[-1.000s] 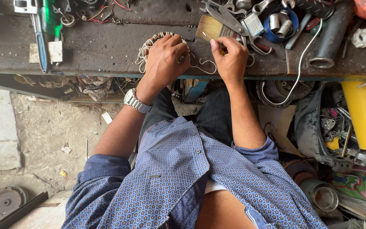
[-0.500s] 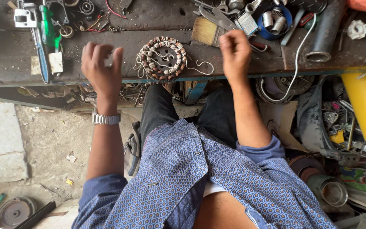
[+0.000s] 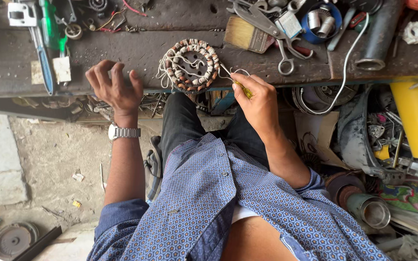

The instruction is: The person uses a screwdriver and pliers to adjust and manipulate wires on a circular electrical component, likely a stator, on a cluttered workbench. They repeatedly probe and reposition wires while handling the component with both hands.

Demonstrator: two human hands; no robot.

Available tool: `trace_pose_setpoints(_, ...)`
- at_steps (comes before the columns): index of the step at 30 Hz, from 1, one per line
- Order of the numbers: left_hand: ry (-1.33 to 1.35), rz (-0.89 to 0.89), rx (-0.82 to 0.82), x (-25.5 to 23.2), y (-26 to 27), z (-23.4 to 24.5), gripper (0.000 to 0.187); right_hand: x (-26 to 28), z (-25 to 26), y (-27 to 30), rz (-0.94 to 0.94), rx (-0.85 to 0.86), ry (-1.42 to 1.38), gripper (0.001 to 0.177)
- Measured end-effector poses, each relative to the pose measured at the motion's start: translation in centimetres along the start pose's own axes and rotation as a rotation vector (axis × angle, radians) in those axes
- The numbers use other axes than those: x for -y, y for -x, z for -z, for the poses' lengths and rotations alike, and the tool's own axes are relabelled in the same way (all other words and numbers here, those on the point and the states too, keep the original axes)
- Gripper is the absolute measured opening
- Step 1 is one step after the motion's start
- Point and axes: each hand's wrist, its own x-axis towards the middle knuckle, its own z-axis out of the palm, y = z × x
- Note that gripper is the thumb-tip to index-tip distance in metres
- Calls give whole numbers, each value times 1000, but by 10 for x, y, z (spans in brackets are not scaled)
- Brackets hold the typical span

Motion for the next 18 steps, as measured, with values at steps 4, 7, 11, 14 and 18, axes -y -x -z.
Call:
trace_pose_setpoints(4, 4, 13, -1, -1, 2, 1, 32, 0, -8, 1, 81, -26, 14, 22)
trace_pose_setpoints(7, 45, 5, -21, 1, 3, 0, 33, -3, -12, 3, 81, -3, 93, 22)
trace_pose_setpoints(11, 51, 10, -13, 1, 4, 0, 30, -2, -13, 5, 79, -24, 129, 23)
trace_pose_setpoints(14, 45, 10, -22, 1, 3, -1, 30, 0, -13, 3, 80, -24, 147, 23)
trace_pose_setpoints(18, 45, 5, -26, 0, 3, 0, 30, 2, -12, 3, 97, -22, 187, 24)
